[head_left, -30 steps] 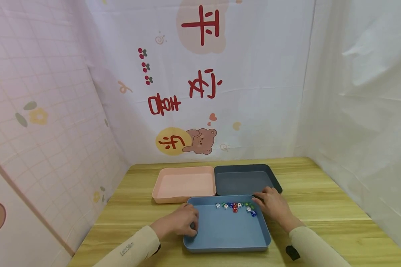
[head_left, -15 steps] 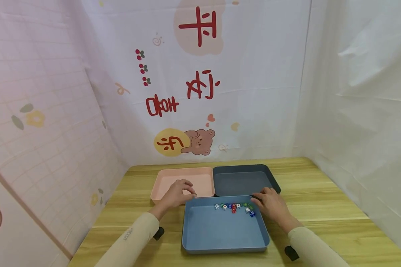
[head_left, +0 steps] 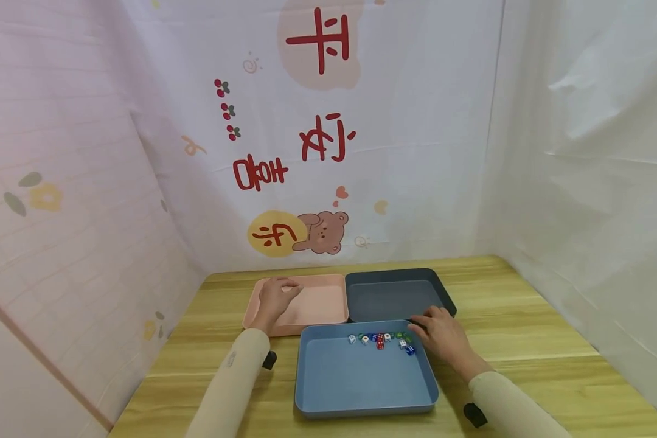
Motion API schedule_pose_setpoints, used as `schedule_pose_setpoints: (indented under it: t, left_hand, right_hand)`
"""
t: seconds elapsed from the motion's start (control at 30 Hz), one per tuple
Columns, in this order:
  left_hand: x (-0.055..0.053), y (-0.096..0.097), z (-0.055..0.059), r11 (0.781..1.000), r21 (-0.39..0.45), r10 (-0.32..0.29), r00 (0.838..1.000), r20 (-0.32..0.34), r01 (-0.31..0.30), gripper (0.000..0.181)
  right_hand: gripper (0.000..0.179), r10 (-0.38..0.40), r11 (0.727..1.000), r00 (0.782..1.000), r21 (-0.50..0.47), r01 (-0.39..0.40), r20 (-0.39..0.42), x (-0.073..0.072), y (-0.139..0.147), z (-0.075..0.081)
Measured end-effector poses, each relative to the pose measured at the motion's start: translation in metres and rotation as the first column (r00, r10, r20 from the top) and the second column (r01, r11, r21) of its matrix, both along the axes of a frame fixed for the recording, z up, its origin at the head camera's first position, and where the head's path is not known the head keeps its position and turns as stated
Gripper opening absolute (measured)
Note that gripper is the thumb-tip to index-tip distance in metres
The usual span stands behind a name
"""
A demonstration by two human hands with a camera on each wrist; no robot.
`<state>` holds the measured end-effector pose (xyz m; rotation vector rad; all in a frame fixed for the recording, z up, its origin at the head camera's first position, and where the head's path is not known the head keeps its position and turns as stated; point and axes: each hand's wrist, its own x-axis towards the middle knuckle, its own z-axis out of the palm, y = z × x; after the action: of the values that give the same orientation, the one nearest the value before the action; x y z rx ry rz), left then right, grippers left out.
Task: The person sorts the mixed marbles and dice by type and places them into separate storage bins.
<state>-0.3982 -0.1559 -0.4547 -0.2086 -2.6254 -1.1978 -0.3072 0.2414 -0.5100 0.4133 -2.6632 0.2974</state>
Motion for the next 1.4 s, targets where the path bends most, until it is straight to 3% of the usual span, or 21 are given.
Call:
schedule_pose_setpoints:
  t: [0.17,0.43,0.53,0.73,0.97,1.13,1.4]
  left_hand:
    - [-0.006,-0.005,-0.004,0.997,0.03,0.065,0.998,0.016,-0.065,0.024]
    - [-0.002,-0.018,-0.013,0.98,-0.056,0.197,0.977,0.079,-0.193,0.015]
    - [-0.001,-0.021,-0.013,0.975,-0.062,0.219,0.972,0.089,-0.214,0.017]
    - [-0.003,-0.019,-0.014,0.977,-0.084,0.203,0.975,0.094,-0.195,0.02]
    - [-0.006,-0.015,-0.012,0.981,-0.064,0.185,0.981,0.056,-0.181,0.024]
    - [-0.01,-0.015,-0.008,0.982,-0.105,0.161,0.987,0.022,-0.157,0.023]
    - [-0.007,-0.016,0.003,0.987,-0.112,0.124,0.991,0.04,-0.119,0.027]
  right_hand:
    - [0.031,0.003,1.0,0.999,-0.004,-0.003,-0.032,-0.001,-0.002,-0.001]
    - [0.03,0.019,1.0,0.999,-0.004,-0.019,-0.031,-0.001,-0.006,-0.003]
    - [0.03,0.025,1.0,0.999,-0.008,-0.025,-0.046,-0.002,-0.007,-0.003]
    - [0.029,0.024,1.0,0.999,-0.004,-0.024,-0.034,-0.001,-0.007,-0.001]
    - [0.029,0.021,1.0,0.999,-0.019,-0.022,-0.047,0.001,-0.006,-0.001]
    - [0.027,0.025,1.0,0.998,-0.015,-0.026,-0.051,0.002,-0.004,0.001]
    - [0.025,0.043,0.999,0.999,0.028,-0.043,-0.021,0.002,-0.003,0.006]
